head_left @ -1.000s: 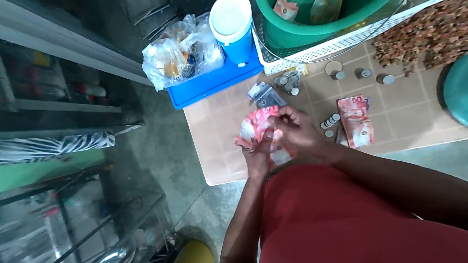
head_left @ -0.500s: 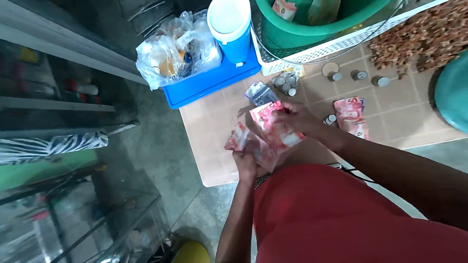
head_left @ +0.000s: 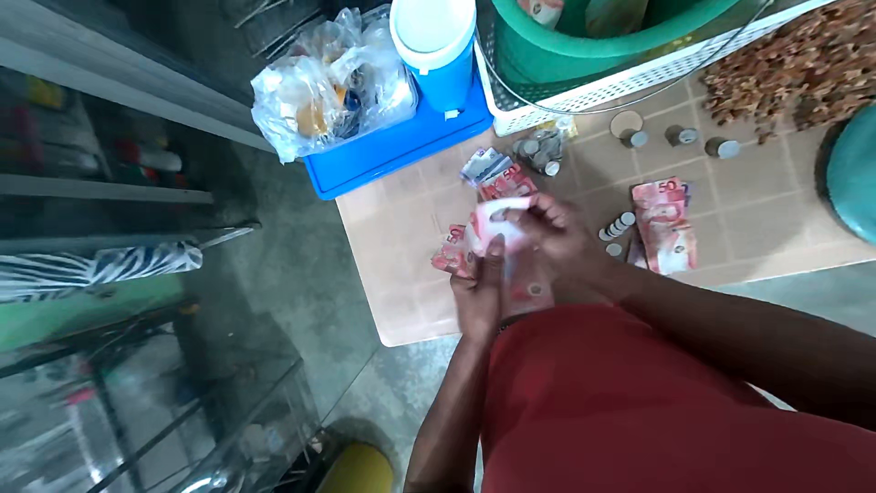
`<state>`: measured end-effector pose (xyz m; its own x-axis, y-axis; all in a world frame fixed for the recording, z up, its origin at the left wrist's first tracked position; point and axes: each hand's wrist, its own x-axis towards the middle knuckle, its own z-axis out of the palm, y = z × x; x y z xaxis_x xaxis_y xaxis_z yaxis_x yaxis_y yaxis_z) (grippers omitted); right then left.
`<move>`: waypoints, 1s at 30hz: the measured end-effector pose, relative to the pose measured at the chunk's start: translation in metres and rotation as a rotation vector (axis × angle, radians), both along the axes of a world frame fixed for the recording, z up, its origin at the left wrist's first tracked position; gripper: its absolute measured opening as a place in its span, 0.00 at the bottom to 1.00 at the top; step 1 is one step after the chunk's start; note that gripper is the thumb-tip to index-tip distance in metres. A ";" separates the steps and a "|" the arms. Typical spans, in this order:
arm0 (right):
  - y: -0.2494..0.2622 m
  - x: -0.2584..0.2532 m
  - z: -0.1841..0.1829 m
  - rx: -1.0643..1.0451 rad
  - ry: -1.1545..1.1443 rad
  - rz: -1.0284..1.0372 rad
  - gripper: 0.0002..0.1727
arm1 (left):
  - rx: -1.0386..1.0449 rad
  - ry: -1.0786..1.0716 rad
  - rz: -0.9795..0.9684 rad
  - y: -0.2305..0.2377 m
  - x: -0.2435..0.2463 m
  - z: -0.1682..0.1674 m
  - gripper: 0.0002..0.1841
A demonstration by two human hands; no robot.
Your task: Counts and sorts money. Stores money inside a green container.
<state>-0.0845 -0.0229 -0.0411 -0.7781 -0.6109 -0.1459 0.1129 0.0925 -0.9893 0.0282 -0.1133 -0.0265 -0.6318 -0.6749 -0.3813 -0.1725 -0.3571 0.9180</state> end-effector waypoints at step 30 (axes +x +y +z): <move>-0.002 -0.009 0.021 -0.012 -0.131 0.117 0.06 | -0.346 0.053 -0.134 -0.003 0.012 0.003 0.04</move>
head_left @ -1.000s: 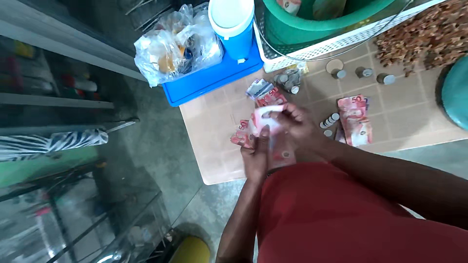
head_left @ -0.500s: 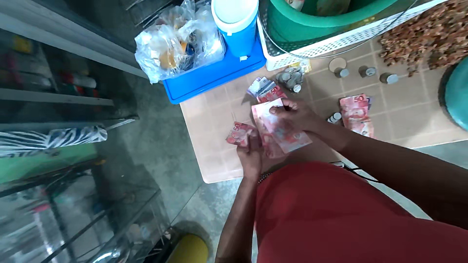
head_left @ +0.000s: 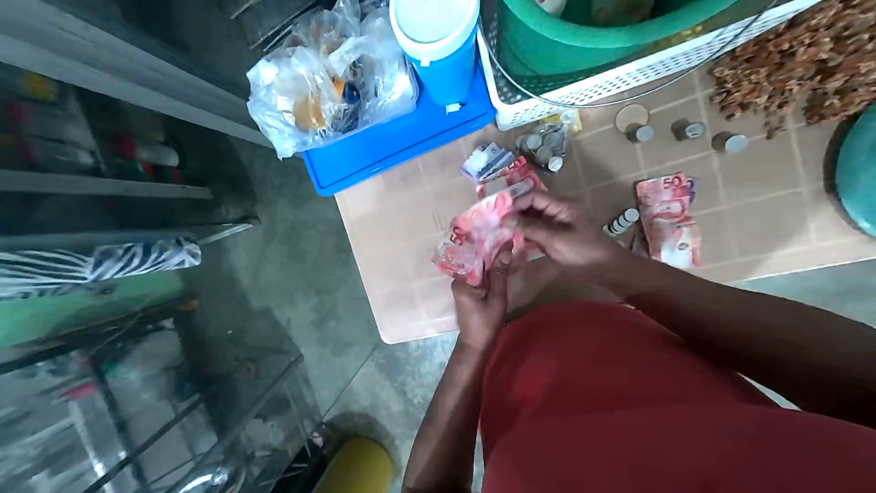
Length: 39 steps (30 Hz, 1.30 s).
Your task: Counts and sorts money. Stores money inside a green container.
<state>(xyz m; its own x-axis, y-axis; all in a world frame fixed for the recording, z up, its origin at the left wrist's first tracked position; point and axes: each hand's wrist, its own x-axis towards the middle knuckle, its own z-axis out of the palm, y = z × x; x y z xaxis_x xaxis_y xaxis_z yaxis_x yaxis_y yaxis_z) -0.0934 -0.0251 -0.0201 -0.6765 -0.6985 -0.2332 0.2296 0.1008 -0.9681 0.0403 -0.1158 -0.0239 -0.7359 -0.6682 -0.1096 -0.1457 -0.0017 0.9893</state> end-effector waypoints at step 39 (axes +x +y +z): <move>0.007 0.018 0.001 0.105 0.039 0.300 0.13 | 0.081 -0.025 -0.017 0.001 0.011 -0.008 0.09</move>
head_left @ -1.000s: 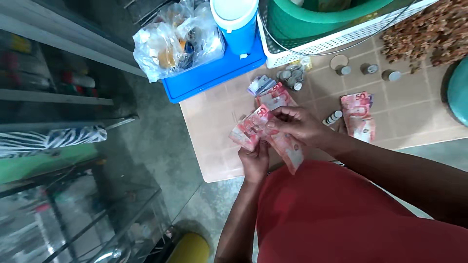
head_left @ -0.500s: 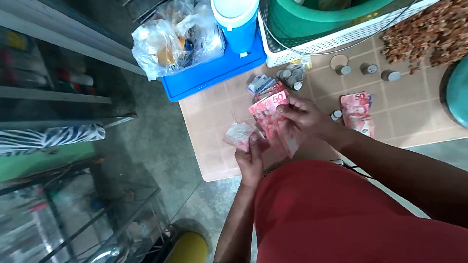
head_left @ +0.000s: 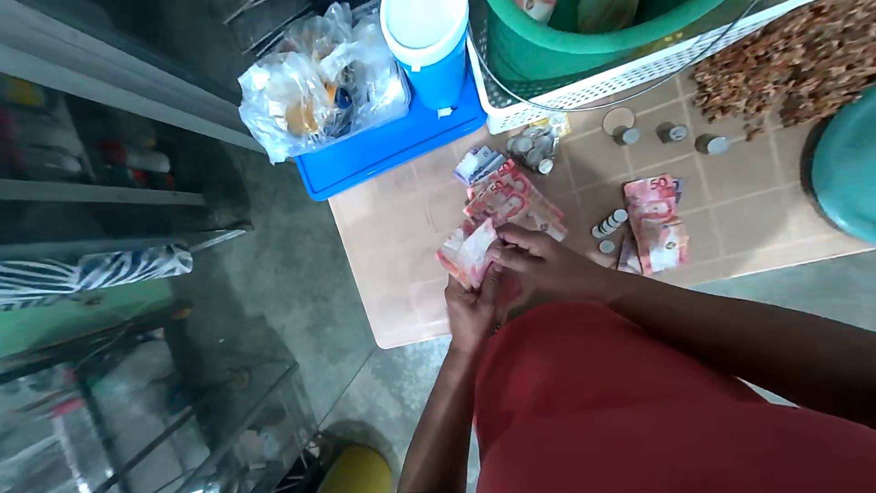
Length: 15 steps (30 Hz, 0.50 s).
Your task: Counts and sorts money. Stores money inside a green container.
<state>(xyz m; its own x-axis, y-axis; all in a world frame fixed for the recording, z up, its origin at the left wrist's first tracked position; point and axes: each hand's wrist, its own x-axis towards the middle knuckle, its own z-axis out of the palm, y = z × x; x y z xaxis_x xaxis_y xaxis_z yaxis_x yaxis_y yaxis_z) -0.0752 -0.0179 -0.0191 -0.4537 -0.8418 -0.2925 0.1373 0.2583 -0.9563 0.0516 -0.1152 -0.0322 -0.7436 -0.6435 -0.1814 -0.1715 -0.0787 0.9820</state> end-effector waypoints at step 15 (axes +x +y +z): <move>-0.006 -0.051 -0.048 0.153 0.377 -0.189 0.16 | 0.158 -0.235 0.208 -0.022 -0.010 -0.032 0.18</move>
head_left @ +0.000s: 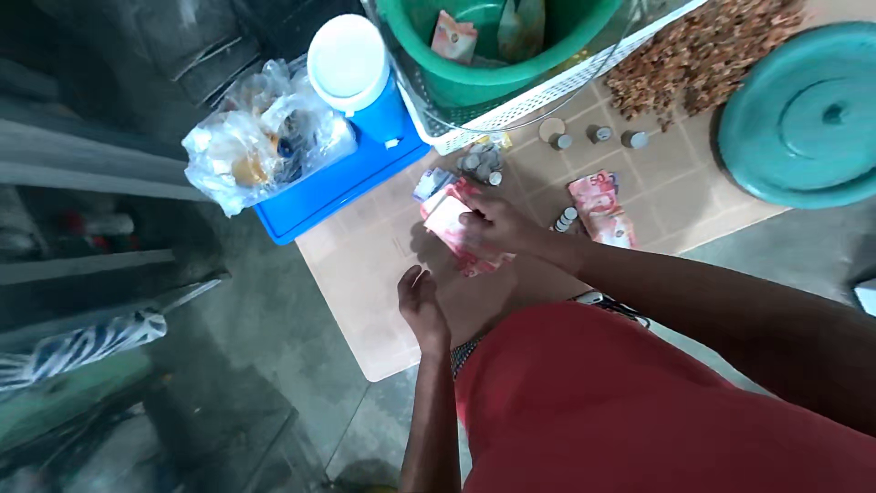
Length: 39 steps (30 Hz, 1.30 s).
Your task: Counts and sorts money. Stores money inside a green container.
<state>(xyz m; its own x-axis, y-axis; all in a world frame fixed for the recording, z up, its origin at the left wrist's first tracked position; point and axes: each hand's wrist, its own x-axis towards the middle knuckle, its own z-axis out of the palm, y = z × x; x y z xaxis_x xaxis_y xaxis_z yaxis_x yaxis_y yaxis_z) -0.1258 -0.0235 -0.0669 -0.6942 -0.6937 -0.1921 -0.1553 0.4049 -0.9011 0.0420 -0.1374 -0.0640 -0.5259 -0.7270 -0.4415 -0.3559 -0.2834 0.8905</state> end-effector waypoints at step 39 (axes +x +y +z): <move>0.015 -0.021 0.034 -0.177 -0.414 0.243 0.18 | 0.390 0.254 -0.510 0.002 -0.046 0.023 0.29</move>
<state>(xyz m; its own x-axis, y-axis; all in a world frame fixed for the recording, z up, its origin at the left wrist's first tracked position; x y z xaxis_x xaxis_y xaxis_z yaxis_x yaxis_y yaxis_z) -0.1463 -0.0085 -0.0328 -0.3993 -0.8726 -0.2812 0.1582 0.2365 -0.9587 -0.0039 -0.1357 -0.0411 -0.8818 -0.1745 -0.4382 -0.3235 -0.4523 0.8311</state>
